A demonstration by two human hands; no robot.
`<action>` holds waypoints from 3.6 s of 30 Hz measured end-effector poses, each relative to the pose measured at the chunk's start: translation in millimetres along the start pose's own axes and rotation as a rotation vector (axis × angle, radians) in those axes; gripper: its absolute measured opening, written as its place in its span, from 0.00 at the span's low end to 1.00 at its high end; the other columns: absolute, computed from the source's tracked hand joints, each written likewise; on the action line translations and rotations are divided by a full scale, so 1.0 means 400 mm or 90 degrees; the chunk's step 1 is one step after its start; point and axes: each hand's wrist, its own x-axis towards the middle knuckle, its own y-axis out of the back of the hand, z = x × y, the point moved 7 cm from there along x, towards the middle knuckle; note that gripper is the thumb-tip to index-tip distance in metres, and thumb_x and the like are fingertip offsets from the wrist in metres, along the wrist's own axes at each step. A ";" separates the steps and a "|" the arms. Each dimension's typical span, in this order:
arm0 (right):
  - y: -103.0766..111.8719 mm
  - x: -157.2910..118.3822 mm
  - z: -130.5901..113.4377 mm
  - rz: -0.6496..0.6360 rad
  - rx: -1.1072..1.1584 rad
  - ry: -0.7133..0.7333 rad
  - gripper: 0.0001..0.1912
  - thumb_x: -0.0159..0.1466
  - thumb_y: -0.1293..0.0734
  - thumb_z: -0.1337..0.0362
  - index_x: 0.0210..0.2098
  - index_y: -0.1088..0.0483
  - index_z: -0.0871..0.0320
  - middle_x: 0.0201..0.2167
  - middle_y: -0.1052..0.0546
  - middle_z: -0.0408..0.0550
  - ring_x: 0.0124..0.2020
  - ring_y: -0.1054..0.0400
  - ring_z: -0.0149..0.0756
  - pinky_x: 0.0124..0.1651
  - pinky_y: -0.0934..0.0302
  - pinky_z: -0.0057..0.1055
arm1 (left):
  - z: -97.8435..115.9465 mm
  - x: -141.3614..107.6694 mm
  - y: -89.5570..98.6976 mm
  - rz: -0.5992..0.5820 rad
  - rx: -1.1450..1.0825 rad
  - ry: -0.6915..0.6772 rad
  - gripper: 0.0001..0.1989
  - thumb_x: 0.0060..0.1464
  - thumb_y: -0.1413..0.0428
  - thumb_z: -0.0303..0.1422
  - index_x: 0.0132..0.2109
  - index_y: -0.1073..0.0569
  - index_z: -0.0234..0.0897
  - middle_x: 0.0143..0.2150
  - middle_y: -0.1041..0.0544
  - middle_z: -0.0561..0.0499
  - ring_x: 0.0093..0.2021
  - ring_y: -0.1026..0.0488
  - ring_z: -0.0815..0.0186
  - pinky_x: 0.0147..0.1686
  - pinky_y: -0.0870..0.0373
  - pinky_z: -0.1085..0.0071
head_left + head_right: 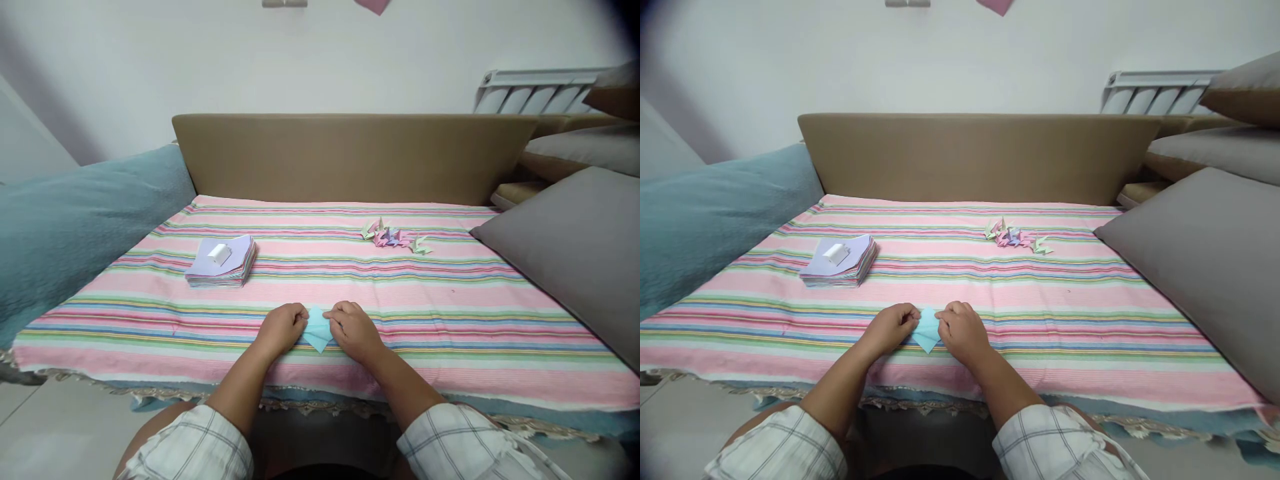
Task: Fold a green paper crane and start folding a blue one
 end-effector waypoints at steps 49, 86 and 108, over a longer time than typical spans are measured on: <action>-0.010 0.001 0.023 -0.030 0.068 -0.031 0.05 0.57 0.31 0.62 0.26 0.28 0.56 0.41 0.28 0.47 0.43 0.37 0.38 0.47 0.43 0.36 | 0.003 -0.022 0.011 0.003 0.003 -0.026 0.07 0.46 0.46 0.33 0.23 0.29 0.37 0.27 0.27 0.52 0.29 0.32 0.67 0.30 0.44 0.73; -0.002 -0.009 -0.009 0.023 -0.017 0.039 0.06 0.62 0.35 0.63 0.36 0.26 0.50 0.37 0.27 0.44 0.41 0.39 0.37 0.43 0.49 0.35 | -0.028 -0.032 0.005 0.063 -0.145 -0.041 0.09 0.46 0.41 0.29 0.37 0.21 0.42 0.28 0.28 0.54 0.31 0.31 0.68 0.35 0.37 0.73; -0.008 -0.005 -0.004 0.001 -0.006 0.019 0.07 0.62 0.35 0.64 0.35 0.25 0.52 0.37 0.27 0.46 0.41 0.39 0.39 0.44 0.44 0.36 | -0.023 -0.035 0.011 0.058 -0.012 -0.098 0.05 0.50 0.43 0.31 0.32 0.21 0.43 0.32 0.24 0.52 0.35 0.29 0.66 0.36 0.38 0.71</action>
